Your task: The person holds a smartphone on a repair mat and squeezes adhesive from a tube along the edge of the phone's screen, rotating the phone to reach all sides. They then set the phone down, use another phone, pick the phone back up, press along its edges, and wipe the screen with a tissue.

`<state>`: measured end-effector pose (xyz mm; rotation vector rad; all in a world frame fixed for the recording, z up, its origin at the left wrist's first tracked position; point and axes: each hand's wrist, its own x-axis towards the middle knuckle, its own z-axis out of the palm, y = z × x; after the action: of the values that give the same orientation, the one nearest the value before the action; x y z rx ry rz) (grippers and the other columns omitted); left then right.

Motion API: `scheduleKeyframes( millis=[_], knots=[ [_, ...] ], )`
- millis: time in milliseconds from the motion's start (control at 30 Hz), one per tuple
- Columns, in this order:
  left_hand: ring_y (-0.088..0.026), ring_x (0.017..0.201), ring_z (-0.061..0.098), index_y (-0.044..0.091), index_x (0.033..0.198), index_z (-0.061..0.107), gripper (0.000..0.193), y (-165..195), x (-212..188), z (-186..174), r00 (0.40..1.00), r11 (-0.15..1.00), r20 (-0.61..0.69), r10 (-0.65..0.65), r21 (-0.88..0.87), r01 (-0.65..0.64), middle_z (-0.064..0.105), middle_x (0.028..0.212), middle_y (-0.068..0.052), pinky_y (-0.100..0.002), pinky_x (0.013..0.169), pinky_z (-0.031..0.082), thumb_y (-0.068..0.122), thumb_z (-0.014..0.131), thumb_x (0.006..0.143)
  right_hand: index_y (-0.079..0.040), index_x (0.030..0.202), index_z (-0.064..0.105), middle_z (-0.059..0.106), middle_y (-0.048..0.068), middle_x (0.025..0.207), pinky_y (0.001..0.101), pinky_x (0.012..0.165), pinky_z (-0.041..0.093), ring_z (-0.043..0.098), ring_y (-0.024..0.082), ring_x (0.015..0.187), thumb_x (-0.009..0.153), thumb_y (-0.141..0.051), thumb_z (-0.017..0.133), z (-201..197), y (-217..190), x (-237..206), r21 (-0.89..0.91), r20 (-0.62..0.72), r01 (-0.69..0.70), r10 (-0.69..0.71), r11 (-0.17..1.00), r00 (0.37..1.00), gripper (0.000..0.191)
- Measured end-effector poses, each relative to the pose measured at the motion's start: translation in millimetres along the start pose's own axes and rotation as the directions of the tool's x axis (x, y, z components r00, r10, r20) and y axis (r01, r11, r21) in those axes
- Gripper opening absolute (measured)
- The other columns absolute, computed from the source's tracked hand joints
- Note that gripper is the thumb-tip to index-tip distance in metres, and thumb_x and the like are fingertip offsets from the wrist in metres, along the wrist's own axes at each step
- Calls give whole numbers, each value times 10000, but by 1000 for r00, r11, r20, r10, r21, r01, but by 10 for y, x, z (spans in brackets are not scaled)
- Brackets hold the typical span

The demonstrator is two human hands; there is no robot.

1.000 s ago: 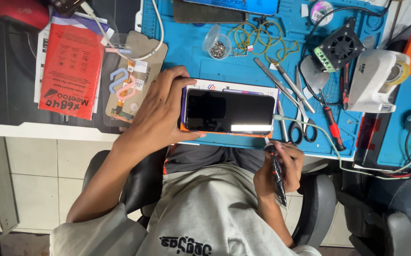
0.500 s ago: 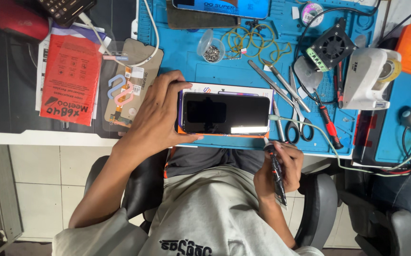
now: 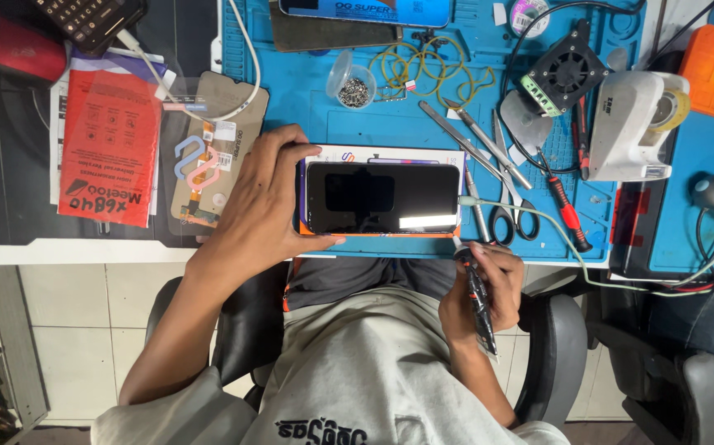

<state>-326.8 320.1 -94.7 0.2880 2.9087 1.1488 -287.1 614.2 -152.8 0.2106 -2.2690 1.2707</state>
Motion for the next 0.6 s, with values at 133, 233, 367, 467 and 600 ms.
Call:
scheduleKeyframes(
  millis=[133, 233, 367, 467, 600],
  knots=[
    [-419, 1298, 455, -49, 1340, 453, 1028, -3, 10, -3, 1000, 1000, 5, -5, -1, 5, 407, 1361, -220, -493, 1112, 399, 372, 986, 568, 30, 1144, 705, 671, 143, 1017, 251, 775, 507, 645, 209, 931, 879, 171, 748, 13, -22, 10, -2, -7, -39, 39, 999, 999, 303],
    [-420, 1302, 452, -45, 1343, 449, 1035, -7, 8, 4, 1000, 1000, 5, -7, 9, 7, 404, 1367, -220, -498, 1114, 396, 369, 988, 563, 24, 1153, 695, 668, 139, 1022, 260, 841, 525, 650, 205, 956, 877, 171, 750, 27, -47, 23, 37, 11, -12, 11, 999, 1000, 317],
    [-424, 1311, 445, -39, 1348, 443, 1037, -26, -1, -2, 1000, 1000, 15, -16, 8, 16, 394, 1374, -221, -497, 1120, 394, 370, 989, 567, 27, 1155, 687, 665, 153, 1039, 281, 895, 555, 673, 222, 993, 884, 171, 744, 31, -81, 40, 32, 15, -14, 13, 999, 1000, 313],
    [-424, 1310, 443, -38, 1349, 441, 1046, -38, -3, -6, 1000, 1000, 20, -16, 20, 16, 392, 1373, -220, -499, 1120, 391, 375, 991, 560, 30, 1161, 686, 660, 153, 1042, 265, 850, 553, 672, 232, 991, 886, 172, 739, 32, -92, 46, 32, 26, -22, 22, 999, 999, 313],
    [-420, 1311, 446, -32, 1350, 442, 1056, -46, -18, -13, 1000, 999, 17, -12, 37, 11, 395, 1380, -215, -500, 1107, 393, 378, 991, 548, 28, 1152, 685, 665, 144, 1029, 285, 873, 549, 670, 231, 977, 880, 161, 752, 41, -95, 37, 45, 29, -14, 13, 999, 999, 310]
  ],
)
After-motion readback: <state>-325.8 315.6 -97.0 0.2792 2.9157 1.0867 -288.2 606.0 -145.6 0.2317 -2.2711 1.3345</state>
